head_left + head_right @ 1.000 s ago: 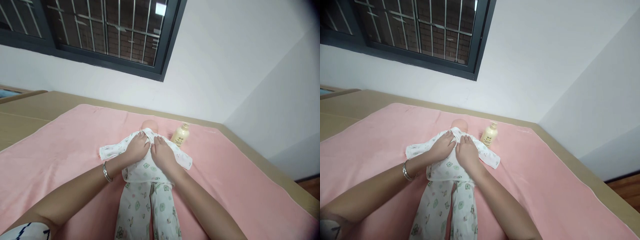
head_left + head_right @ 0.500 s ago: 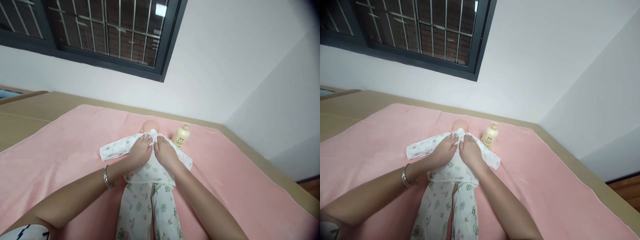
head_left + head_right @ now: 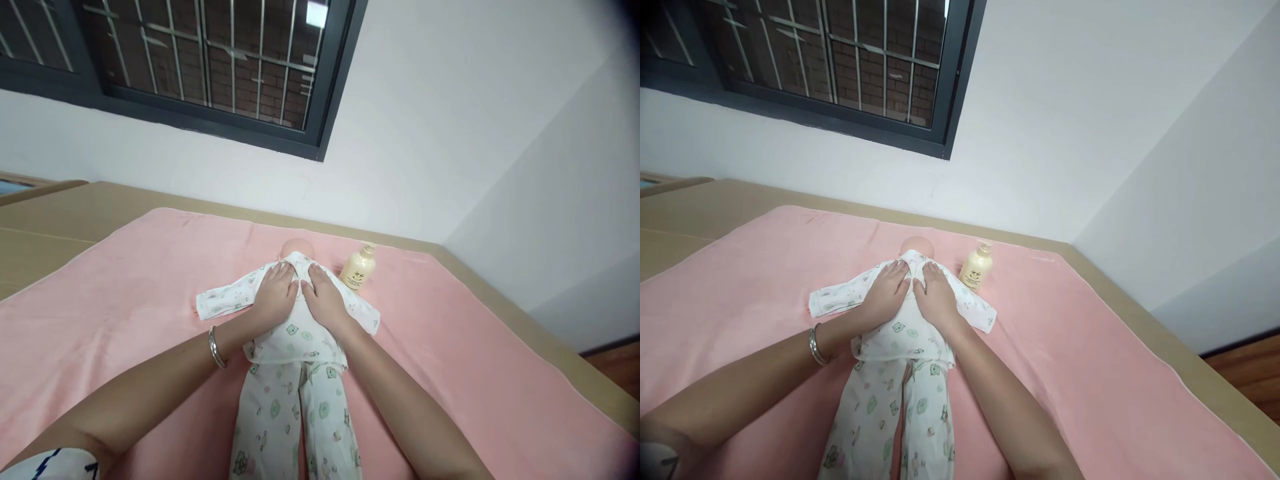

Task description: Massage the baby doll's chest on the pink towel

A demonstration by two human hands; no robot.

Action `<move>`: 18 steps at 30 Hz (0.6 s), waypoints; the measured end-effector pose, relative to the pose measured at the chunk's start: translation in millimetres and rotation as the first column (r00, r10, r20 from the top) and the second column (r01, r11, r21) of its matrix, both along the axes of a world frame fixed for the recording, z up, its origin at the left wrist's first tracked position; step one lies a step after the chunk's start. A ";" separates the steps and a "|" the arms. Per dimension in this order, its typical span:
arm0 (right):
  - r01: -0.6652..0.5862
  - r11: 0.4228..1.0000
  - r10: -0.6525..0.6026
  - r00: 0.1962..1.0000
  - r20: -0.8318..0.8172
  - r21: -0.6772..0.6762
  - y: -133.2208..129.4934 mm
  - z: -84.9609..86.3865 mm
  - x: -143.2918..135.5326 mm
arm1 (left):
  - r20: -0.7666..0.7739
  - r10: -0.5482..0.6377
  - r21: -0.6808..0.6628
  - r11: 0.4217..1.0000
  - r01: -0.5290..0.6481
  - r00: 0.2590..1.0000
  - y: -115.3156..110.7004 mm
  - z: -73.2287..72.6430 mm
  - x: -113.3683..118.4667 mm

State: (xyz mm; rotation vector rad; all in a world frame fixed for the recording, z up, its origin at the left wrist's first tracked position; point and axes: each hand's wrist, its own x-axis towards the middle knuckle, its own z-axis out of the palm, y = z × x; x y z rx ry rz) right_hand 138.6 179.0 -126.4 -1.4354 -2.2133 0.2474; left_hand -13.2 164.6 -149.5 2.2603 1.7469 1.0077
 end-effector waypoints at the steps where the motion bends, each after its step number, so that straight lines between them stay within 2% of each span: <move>1: -0.004 1.000 0.004 1.000 -0.008 0.008 0.3 -1.6 0.1 | 0.002 0.001 -0.005 1.000 -0.001 1.000 -0.5 0.5 0.0; 14: -0.008 0.999 0.009 1.000 -0.013 0.045 2.4 -4.8 0.4 | 0.024 0.001 0.105 0.994 -0.004 1.000 -0.2 -4.5 -0.3; 16: -0.003 0.997 0.002 1.000 0.007 0.075 -1.2 2.2 -2.8 | 0.027 0.000 0.130 0.991 -0.004 1.000 0.8 -6.3 -1.3; 18: -0.027 0.991 0.024 0.999 0.029 0.128 -15.0 18.0 -7.3 | 0.033 -0.005 0.142 0.990 0.000 0.999 2.6 -8.9 -3.1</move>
